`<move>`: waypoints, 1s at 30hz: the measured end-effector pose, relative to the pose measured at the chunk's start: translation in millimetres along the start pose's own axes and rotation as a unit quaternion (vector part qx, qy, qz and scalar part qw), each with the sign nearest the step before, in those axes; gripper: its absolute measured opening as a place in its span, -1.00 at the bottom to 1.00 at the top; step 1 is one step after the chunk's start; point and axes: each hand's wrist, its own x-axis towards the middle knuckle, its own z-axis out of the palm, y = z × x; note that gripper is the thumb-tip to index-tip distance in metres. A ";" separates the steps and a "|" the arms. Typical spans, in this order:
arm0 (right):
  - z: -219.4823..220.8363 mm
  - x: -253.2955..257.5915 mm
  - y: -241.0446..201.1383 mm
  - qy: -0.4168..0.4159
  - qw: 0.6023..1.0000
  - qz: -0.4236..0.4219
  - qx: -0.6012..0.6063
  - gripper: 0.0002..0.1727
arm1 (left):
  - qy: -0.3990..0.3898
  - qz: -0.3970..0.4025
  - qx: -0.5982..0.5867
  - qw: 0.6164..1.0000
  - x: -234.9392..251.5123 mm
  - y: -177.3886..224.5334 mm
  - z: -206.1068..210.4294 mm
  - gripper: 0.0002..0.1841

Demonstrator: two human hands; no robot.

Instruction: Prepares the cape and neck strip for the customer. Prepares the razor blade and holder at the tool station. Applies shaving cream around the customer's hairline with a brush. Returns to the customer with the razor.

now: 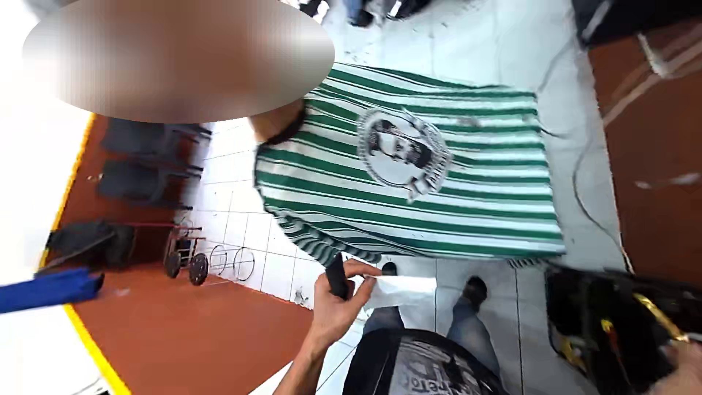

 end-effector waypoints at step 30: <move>413.1 -204.4 -335.7 -0.280 0.905 -0.185 0.260 -0.83 | -0.246 0.094 -0.056 0.963 305.3 -80.1 -314.7 -0.81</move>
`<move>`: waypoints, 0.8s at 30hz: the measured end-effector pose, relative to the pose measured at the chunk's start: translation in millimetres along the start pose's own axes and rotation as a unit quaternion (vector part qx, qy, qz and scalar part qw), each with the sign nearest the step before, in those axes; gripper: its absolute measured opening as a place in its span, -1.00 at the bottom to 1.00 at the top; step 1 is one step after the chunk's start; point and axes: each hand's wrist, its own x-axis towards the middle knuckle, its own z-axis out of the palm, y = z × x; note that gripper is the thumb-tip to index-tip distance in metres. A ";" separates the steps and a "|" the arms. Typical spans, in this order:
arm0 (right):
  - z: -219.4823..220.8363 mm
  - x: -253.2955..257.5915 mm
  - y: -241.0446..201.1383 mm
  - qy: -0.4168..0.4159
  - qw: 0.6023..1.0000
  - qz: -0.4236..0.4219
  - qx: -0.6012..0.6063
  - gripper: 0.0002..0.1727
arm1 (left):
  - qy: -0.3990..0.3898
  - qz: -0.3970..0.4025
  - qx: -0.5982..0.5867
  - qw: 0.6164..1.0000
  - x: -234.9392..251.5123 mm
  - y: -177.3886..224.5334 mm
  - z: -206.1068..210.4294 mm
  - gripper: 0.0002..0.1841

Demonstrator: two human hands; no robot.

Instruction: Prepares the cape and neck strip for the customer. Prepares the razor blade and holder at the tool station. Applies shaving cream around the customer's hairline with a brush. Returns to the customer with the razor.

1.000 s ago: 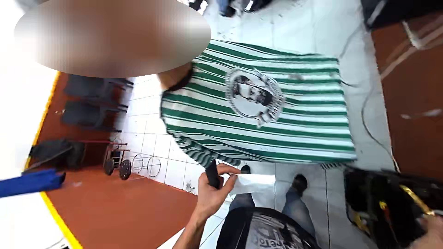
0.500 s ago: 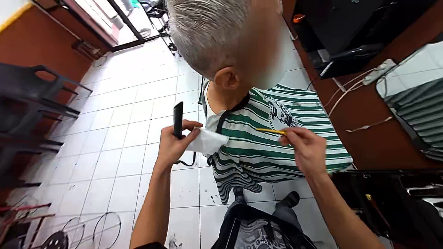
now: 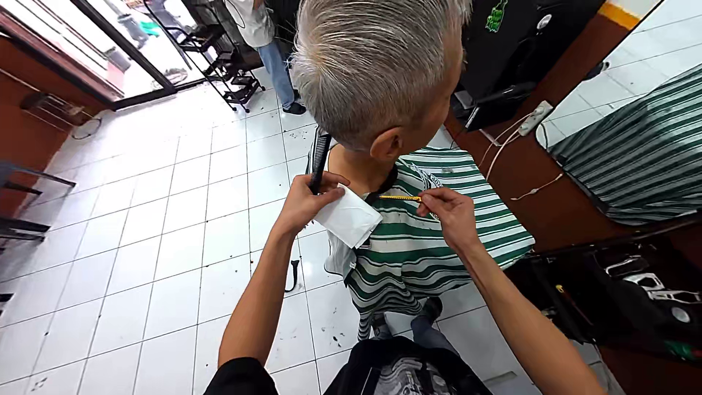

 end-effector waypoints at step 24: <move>44.4 30.4 -19.7 -0.079 0.996 0.044 -0.019 -0.88 | 0.113 0.058 0.091 0.988 10.9 -30.2 22.4 -0.69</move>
